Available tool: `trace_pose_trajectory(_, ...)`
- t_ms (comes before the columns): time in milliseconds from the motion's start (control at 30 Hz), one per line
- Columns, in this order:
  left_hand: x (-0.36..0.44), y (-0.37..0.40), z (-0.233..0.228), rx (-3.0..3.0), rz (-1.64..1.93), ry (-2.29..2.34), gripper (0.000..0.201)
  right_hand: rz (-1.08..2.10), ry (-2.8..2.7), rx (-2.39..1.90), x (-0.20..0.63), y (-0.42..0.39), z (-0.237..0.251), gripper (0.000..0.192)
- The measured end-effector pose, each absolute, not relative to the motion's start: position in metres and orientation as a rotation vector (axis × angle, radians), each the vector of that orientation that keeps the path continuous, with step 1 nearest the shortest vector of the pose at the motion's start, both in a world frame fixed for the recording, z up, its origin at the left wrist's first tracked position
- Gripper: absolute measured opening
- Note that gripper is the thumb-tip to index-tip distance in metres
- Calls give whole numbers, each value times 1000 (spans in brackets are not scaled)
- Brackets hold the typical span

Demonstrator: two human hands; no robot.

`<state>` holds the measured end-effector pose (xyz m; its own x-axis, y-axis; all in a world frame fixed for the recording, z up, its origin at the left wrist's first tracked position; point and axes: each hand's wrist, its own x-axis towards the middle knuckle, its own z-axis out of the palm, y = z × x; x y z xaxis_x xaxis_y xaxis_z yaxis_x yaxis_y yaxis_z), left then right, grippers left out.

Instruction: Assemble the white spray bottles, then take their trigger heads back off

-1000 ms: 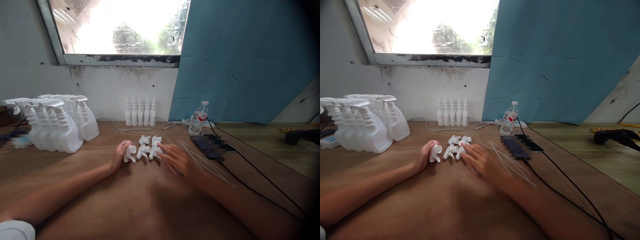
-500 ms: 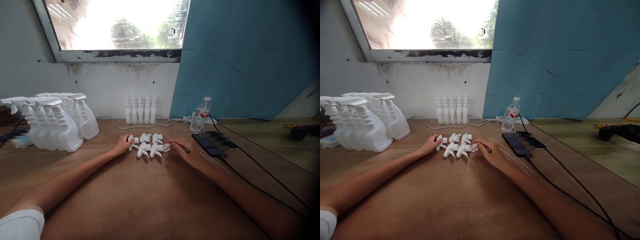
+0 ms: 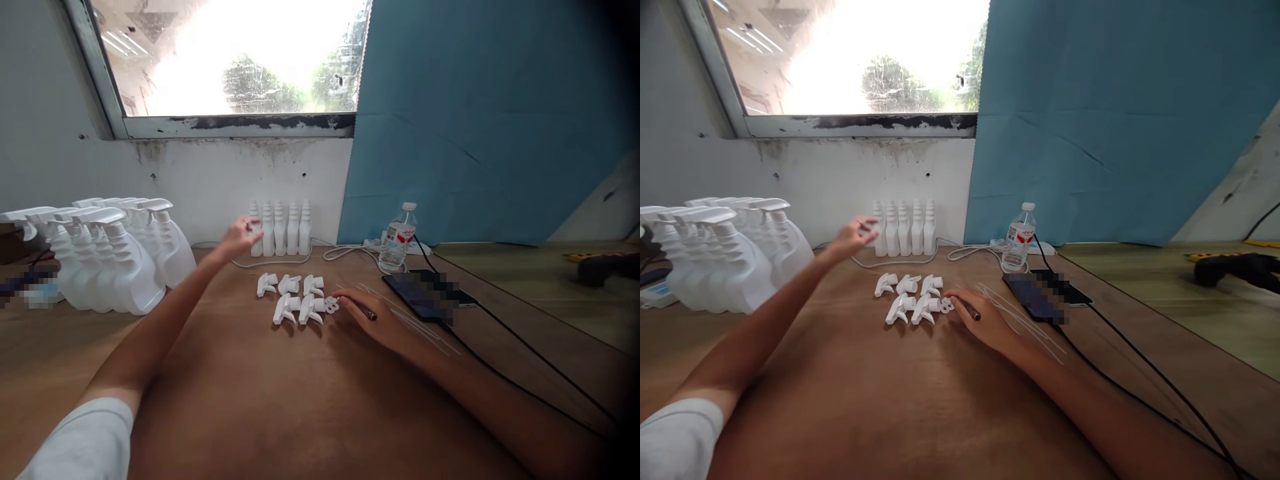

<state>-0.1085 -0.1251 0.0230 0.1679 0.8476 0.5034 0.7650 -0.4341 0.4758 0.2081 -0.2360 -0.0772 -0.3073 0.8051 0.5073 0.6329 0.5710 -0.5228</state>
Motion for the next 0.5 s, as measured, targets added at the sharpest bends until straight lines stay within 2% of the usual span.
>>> trace_pose_trajectory(67,-133,-151,73,2505,1375,1618,42,249,-2053,-1142,209,-236,-76,31)
trace_pose_trajectory(133,-166,-182,108,2549,1713,1846,38,227,-2057,-1139,208,-237,-75,31)
trace_pose_trajectory(233,-219,-219,126,2366,1891,2324,33,218,-2061,-1117,207,-236,-75,30)
trace_pose_trajectory(367,-270,-231,117,1896,1395,2871,39,238,-2071,-1102,205,-235,-77,29)
trace_pose_trajectory(433,-283,-229,113,1756,1153,2914,43,246,-2062,-1101,205,-236,-77,28)
trace_pose_trajectory(500,-288,-228,113,1664,1091,2867,38,267,-2040,-1101,205,-236,-76,29)
